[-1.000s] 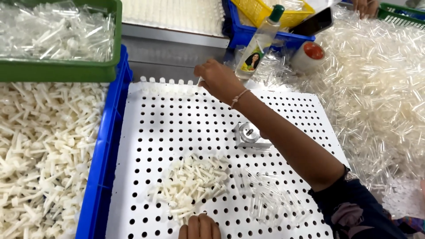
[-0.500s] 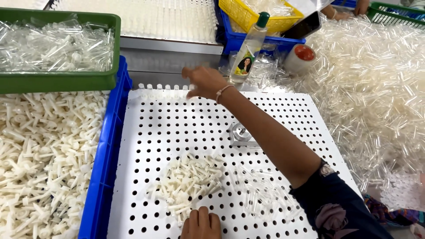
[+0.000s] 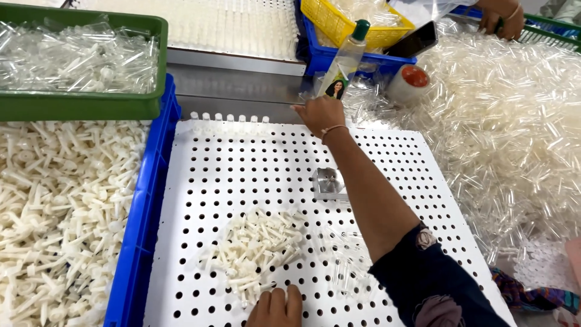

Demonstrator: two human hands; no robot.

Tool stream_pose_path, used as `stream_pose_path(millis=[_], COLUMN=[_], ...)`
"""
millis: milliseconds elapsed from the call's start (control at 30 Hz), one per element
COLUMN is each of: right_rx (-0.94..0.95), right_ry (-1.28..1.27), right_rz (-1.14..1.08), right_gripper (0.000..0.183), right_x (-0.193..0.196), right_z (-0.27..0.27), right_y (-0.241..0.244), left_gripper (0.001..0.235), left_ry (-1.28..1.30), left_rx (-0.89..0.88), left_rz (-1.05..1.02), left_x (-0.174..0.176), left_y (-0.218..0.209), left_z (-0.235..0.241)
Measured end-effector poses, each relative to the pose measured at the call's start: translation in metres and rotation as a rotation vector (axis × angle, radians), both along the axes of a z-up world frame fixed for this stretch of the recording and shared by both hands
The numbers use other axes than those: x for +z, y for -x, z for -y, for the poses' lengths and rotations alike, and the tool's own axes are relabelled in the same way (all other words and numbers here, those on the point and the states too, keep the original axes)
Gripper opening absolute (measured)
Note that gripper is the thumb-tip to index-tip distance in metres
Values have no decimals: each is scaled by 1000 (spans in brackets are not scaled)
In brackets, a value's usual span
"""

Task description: The recorder is assembling small plastic medical components by inserting white connectors into clear tubes using a specialized assembly board and jig.

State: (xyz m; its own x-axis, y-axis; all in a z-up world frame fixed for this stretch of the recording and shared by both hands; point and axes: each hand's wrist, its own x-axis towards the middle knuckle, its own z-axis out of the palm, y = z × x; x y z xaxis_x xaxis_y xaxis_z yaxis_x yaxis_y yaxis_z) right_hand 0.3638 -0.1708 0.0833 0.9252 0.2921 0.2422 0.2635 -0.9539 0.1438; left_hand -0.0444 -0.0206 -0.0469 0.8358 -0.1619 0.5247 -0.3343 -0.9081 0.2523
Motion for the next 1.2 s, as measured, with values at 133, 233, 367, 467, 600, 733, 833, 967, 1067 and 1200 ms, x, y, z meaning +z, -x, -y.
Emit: stream_pose_path(millis=[133,233,367,467,600,733,833,967,1067,1200], right_rx=[-60,11,544,679,566,341,215,247,186,299], right_ry=[22,-65,-334,-336,-176,-58,-144,-191,-465,-725], right_rz=[-13,3,83,-81,-224,-202,-333,-428,-465,-288], right_gripper=[62,49,19,14,22,33,31,22,20,22], right_x=[10,35,67,70,41,33,35,59,66,66], right_z=[30,41,52,68,91,88,92,105,118,120], right_y=[0,21,103,178,228,244,245,242,227,217], left_gripper=[29,27,30,30,28,17,3,6,12,7], left_ry=[37,82,193,253,213,71,-31,-1,-51,-173], left_rx=[-170,-197,-234,-232,-244,-185,-172,-1,-108,-340], left_rz=[-23,-72,-159,-155,-138,1,145,-205,-403,-161], left_x=[-3,-3,-29,-34,-14,18,49,-44,-84,-65], left_y=[-6,0,-4,-4,-7,-19,-25,-15,-19,-16], left_z=[14,15,9,3,9,19,16,59,62,54])
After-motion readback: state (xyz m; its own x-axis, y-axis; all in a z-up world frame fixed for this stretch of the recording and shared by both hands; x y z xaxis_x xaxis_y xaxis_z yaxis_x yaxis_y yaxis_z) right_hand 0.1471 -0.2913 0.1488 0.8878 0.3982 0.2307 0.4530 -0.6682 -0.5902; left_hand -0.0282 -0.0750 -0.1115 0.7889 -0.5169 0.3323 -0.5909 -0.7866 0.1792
